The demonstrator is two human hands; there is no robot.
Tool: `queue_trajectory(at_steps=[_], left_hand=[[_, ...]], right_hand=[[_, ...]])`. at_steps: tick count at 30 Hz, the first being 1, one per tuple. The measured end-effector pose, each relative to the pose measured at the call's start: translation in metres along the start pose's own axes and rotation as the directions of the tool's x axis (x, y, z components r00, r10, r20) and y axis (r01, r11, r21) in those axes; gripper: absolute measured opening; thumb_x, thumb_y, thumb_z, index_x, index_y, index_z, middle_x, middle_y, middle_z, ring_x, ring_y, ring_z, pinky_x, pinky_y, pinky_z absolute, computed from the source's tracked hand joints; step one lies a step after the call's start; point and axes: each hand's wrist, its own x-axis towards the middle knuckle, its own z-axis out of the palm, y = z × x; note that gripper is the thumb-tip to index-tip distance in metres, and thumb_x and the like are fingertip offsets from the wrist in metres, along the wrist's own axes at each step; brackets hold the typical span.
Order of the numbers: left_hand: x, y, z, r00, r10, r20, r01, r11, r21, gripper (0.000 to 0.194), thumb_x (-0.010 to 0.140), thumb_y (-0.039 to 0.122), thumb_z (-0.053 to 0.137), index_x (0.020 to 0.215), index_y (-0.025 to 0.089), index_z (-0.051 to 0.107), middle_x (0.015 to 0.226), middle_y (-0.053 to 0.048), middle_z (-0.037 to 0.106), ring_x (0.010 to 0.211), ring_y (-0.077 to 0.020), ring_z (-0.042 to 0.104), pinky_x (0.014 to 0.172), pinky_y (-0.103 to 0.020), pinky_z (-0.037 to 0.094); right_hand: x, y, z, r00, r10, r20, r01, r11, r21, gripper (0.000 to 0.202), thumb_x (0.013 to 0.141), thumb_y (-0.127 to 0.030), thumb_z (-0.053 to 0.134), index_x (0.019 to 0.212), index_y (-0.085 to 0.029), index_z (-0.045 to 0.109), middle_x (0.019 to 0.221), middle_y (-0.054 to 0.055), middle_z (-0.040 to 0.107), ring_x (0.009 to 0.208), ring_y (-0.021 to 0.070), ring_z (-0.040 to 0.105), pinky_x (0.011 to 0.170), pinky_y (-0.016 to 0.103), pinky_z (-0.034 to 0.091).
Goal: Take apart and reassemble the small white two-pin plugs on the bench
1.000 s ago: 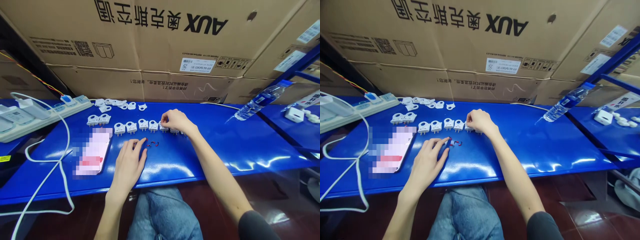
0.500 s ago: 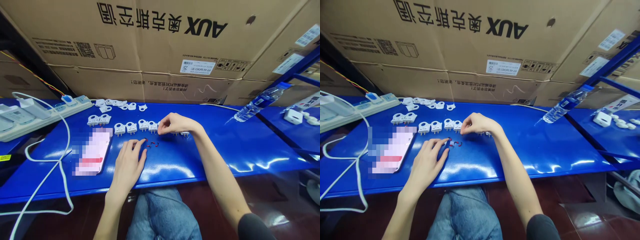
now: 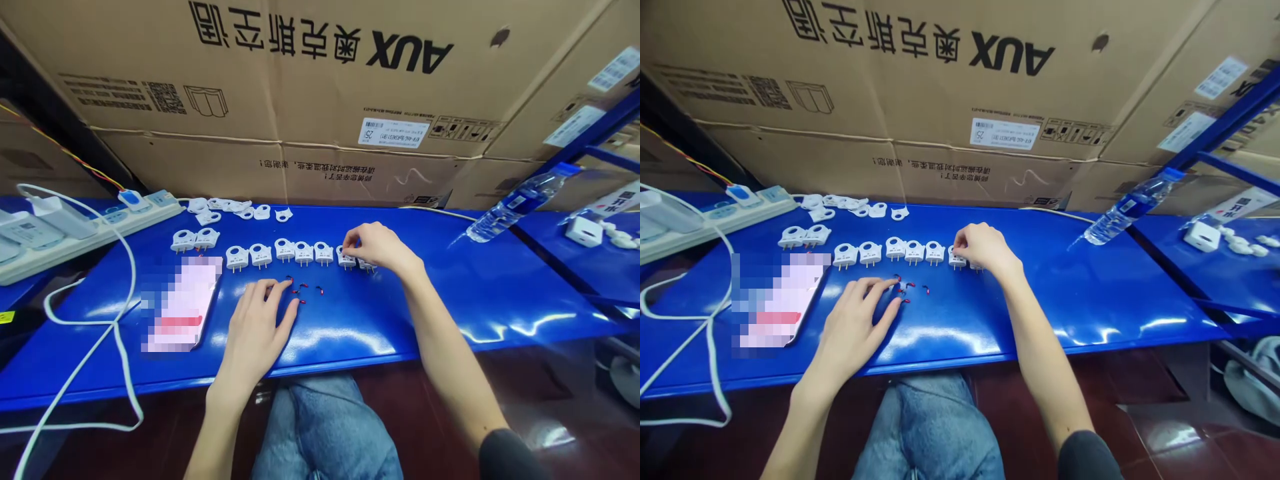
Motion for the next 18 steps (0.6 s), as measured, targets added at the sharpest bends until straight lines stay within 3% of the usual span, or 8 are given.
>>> queue_trajectory(at_steps=[5, 12, 15, 18], left_hand=[[0.0, 0.0, 0.001, 1.0, 0.004, 0.021, -0.004, 1.0, 0.008, 0.03, 0.103, 0.04, 0.048, 0.124, 0.023, 0.062, 0.121, -0.01, 0.066, 0.111, -0.0288, 0.061, 0.092, -0.044, 0.054], [0.0, 0.0, 0.002, 1.0, 0.024, -0.002, -0.024, 0.999, -0.022, 0.03, 0.1, 0.044, 0.056, 0.122, 0.024, 0.061, 0.12, -0.009, 0.066, 0.111, -0.0293, 0.062, 0.093, -0.045, 0.054], [-0.001, -0.001, 0.003, 0.999, 0.033, -0.002, -0.033, 0.999, -0.028, 0.031, 0.098, 0.043, 0.06, 0.123, 0.025, 0.061, 0.121, -0.009, 0.066, 0.112, -0.0292, 0.062, 0.095, -0.045, 0.054], [-0.001, -0.001, 0.003, 0.999, 0.034, 0.008, -0.034, 0.999, -0.02, 0.029, 0.099, 0.041, 0.058, 0.122, 0.025, 0.062, 0.121, -0.009, 0.066, 0.112, -0.0293, 0.063, 0.093, -0.044, 0.054]], right_hand=[[0.003, -0.007, 0.009, 1.0, 0.003, 0.006, -0.003, 1.0, -0.019, 0.011, 0.087, -0.025, 0.072, 0.091, -0.025, 0.082, 0.092, 0.002, 0.081, 0.084, 0.0182, 0.071, 0.068, 0.025, 0.044], [0.003, -0.004, 0.005, 0.997, -0.049, -0.052, 0.052, 0.997, 0.063, 0.011, 0.088, -0.024, 0.071, 0.09, -0.023, 0.082, 0.091, 0.002, 0.081, 0.082, 0.0164, 0.07, 0.069, 0.023, 0.044], [0.0, -0.007, 0.004, 0.984, -0.174, -0.026, 0.175, 0.959, 0.224, 0.011, 0.089, -0.024, 0.072, 0.09, -0.021, 0.082, 0.09, 0.002, 0.081, 0.08, 0.0145, 0.07, 0.071, 0.023, 0.045], [-0.002, -0.015, 0.006, 0.937, -0.346, 0.048, 0.299, 0.864, 0.405, 0.011, 0.089, -0.026, 0.074, 0.092, -0.02, 0.082, 0.089, 0.001, 0.081, 0.079, 0.0137, 0.07, 0.073, 0.022, 0.047]])
